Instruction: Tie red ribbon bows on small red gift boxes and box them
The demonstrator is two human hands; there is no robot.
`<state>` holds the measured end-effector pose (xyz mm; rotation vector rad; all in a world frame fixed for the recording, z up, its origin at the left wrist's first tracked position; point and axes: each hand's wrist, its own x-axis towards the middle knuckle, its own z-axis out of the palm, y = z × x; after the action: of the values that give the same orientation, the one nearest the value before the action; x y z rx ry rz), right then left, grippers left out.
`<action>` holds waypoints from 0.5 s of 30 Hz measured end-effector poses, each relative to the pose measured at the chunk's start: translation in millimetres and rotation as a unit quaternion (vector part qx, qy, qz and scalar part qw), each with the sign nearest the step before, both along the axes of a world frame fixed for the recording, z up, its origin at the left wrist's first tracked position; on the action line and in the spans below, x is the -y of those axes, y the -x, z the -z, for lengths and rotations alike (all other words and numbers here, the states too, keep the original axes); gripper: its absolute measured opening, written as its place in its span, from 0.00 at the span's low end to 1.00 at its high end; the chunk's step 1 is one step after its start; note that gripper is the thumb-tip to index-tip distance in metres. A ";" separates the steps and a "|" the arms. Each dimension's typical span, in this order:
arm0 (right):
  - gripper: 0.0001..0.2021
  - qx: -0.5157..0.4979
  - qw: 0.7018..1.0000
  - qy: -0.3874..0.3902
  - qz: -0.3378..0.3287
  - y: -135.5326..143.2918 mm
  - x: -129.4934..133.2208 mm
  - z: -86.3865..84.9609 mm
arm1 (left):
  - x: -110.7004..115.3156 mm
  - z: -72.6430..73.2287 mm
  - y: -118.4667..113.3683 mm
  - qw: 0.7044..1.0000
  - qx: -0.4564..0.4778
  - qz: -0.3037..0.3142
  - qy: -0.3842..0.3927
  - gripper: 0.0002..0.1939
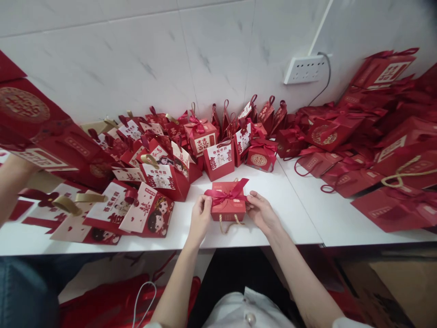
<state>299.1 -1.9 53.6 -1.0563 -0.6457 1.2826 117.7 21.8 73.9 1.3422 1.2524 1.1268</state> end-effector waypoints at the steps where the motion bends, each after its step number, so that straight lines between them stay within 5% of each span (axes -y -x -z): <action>1: 0.19 0.009 1.000 0.004 0.007 -4.5 0.6 -3.0 | -0.1 -0.1 -0.2 1.000 0.002 -0.001 0.003 0.18; 4: 0.15 0.138 0.989 -0.017 0.059 -18.8 -2.5 -25.9 | 0.5 -1.1 -0.8 1.000 0.011 0.010 0.014 0.17; 7: 0.09 0.424 0.894 -0.134 0.062 -19.0 -18.8 -61.8 | 2.1 -1.9 -3.2 0.999 0.021 0.030 0.016 0.17; 9: 0.07 0.537 0.819 -0.193 -0.054 -8.2 -36.3 -82.9 | 3.1 -1.4 -5.6 0.999 0.025 0.038 0.015 0.17; 12: 0.07 0.620 0.719 -0.182 -0.256 11.5 -63.0 -99.6 | 4.8 0.2 -7.7 0.999 0.027 0.040 0.010 0.17; 15: 0.12 0.605 0.700 -0.132 -0.356 22.0 -77.5 -100.6 | 8.2 0.3 -4.5 0.999 0.024 0.042 -0.003 0.16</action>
<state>277.2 75.6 154.2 -1.3879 -2.3673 0.8714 122.2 13.6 73.6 1.3525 1.1486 1.0969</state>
